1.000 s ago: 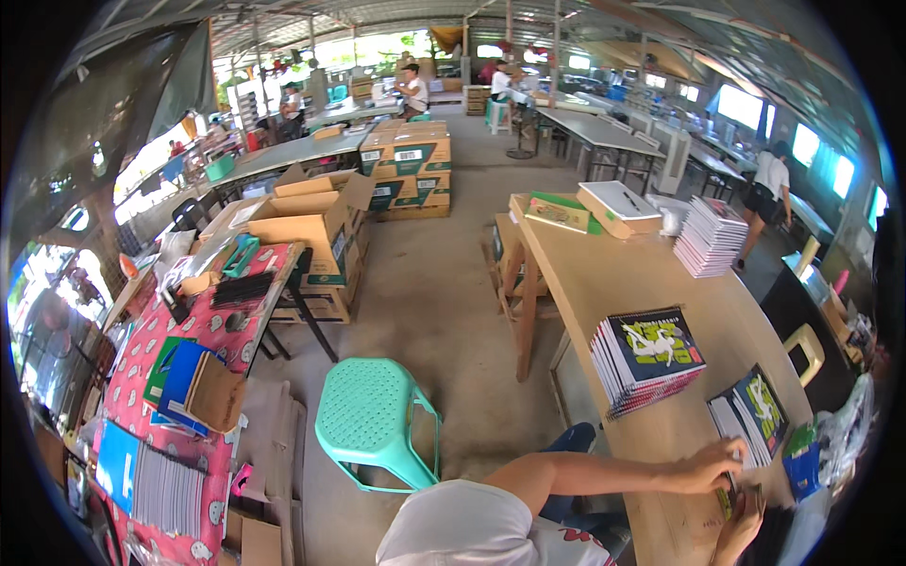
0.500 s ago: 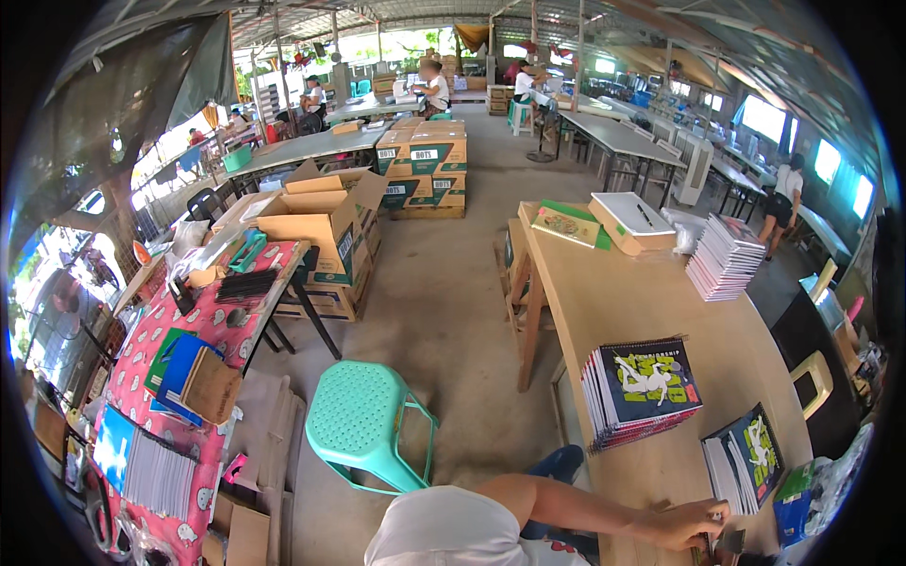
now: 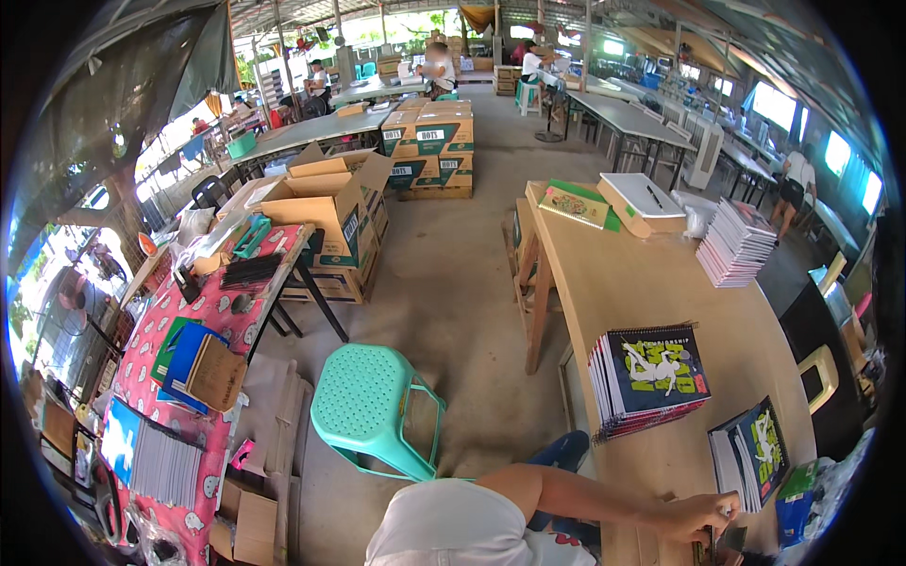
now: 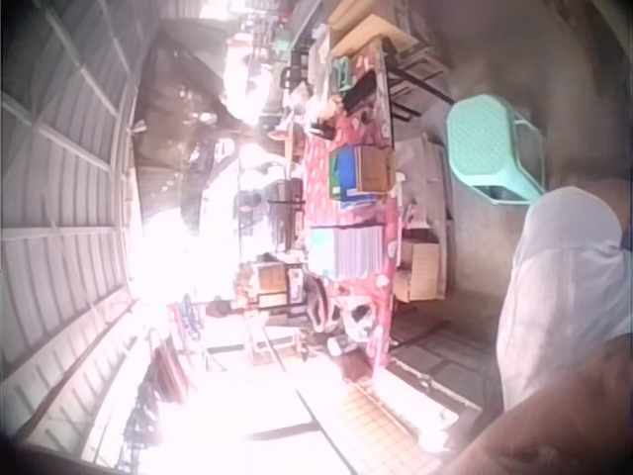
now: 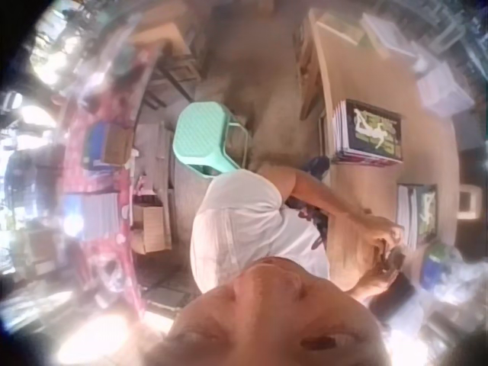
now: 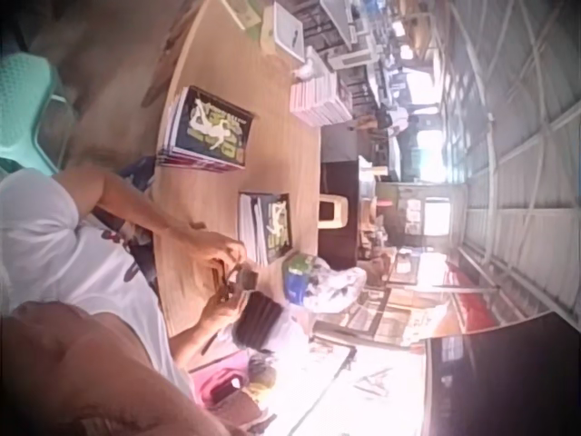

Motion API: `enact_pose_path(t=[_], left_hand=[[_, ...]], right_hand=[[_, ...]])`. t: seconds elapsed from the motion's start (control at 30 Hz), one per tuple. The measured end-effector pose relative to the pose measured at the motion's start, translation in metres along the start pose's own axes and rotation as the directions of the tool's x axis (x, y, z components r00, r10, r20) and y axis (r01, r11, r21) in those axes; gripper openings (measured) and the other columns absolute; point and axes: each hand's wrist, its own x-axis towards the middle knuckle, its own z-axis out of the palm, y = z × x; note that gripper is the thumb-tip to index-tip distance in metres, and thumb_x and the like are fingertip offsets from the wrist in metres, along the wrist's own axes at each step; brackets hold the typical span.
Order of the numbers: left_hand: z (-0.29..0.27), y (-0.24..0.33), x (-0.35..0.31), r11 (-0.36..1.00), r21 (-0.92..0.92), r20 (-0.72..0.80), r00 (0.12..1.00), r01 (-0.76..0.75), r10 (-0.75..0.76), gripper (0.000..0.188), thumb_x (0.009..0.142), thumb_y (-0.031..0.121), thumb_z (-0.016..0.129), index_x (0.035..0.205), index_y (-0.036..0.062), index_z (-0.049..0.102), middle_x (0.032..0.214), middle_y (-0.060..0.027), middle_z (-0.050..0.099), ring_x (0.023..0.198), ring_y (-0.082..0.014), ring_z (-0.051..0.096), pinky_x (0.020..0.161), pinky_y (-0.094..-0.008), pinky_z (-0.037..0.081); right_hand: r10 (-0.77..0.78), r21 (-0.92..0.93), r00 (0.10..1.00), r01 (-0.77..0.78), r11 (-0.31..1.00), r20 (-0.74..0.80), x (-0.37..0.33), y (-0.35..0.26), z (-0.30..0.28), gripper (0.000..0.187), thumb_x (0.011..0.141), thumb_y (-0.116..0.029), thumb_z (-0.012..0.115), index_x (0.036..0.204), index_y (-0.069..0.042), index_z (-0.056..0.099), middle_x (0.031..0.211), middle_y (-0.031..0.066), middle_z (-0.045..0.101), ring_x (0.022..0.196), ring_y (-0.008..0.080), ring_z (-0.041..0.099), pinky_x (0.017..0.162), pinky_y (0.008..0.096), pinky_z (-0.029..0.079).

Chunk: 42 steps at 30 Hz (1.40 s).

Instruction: The person assembles spiral notebooks by aligning stacks of paper with covers and manually inserting a plastic spiral coil through the holes.

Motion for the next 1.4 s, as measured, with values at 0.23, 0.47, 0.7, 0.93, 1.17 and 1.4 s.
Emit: enact_pose_path(t=[0.23,0.47,0.7,0.93,1.17,1.4], left_hand=[[0.0,-0.017,0.006,0.999,-0.053,0.066,0.998,-0.002,0.005,0.023,0.06,-0.005,0.075,0.075,0.004,0.06,0.109,-0.0118,0.05,0.095,-0.0312,0.058,0.073,-0.0425,0.049],[0.006,-0.026,-0.005,0.999,-0.039,0.028,0.999,-0.018,0.019,0.025,0.061,-0.007,0.075,0.077,0.0041,0.058,0.11,-0.0124,0.048,0.096,-0.0316,0.055,0.075,-0.0427,0.047],[0.001,-0.015,0.003,0.995,-0.082,0.02,0.999,-0.049,0.051,0.031,0.058,-0.005,0.081,0.076,0.0047,0.058,0.11,-0.0125,0.048,0.097,-0.0312,0.055,0.077,-0.042,0.047],[0.002,-0.022,-0.001,0.997,-0.071,0.056,0.998,0.0,0.004,0.031,0.057,-0.004,0.083,0.075,0.0052,0.059,0.111,-0.0118,0.049,0.097,-0.0298,0.056,0.077,-0.0412,0.047],[-0.001,-0.025,0.005,0.991,-0.071,0.012,0.993,-0.115,0.117,0.029,0.058,-0.005,0.081,0.074,0.0048,0.059,0.113,-0.0127,0.048,0.099,-0.0301,0.055,0.078,-0.0409,0.047],[0.002,-0.023,0.001,0.993,-0.098,0.036,0.997,-0.061,0.065,0.029,0.059,-0.006,0.077,0.076,0.0048,0.056,0.113,-0.0135,0.047,0.102,-0.0323,0.054,0.081,-0.0418,0.047]], right_hand=[[-0.195,-0.043,0.981,0.195,0.98,-0.005,0.007,-0.003,0.001,0.03,0.083,-0.026,0.084,0.098,-0.001,0.073,0.095,0.014,0.073,0.082,0.0312,0.07,0.073,0.0388,0.058],[-0.065,-0.009,0.99,0.067,0.998,0.124,0.009,-0.006,0.0,0.027,0.081,-0.022,0.085,0.092,0.0,0.072,0.094,0.0137,0.074,0.083,0.0273,0.073,0.07,0.0343,0.059],[-0.05,0.249,0.998,0.041,0.968,0.03,0.008,-0.012,0.001,0.027,0.089,-0.021,0.079,0.101,0.002,0.073,0.101,0.013,0.076,0.086,0.0221,0.074,0.072,0.0314,0.06],[-0.101,0.0,0.987,0.102,0.995,0.125,0.013,-0.024,-0.008,0.025,0.092,-0.02,0.075,0.106,0.0,0.073,0.104,0.016,0.074,0.088,0.0235,0.074,0.075,0.0319,0.06],[-0.081,0.035,0.996,0.08,0.996,0.041,0.007,-0.008,0.002,0.026,0.091,-0.022,0.076,0.106,-0.001,0.073,0.103,0.0149,0.075,0.088,0.0236,0.074,0.074,0.0328,0.06],[-0.04,-0.055,0.993,0.047,0.997,0.113,0.003,0.001,0.01,0.03,0.089,-0.027,0.078,0.106,-0.003,0.074,0.097,0.0121,0.075,0.084,0.0231,0.074,0.071,0.0332,0.06]])
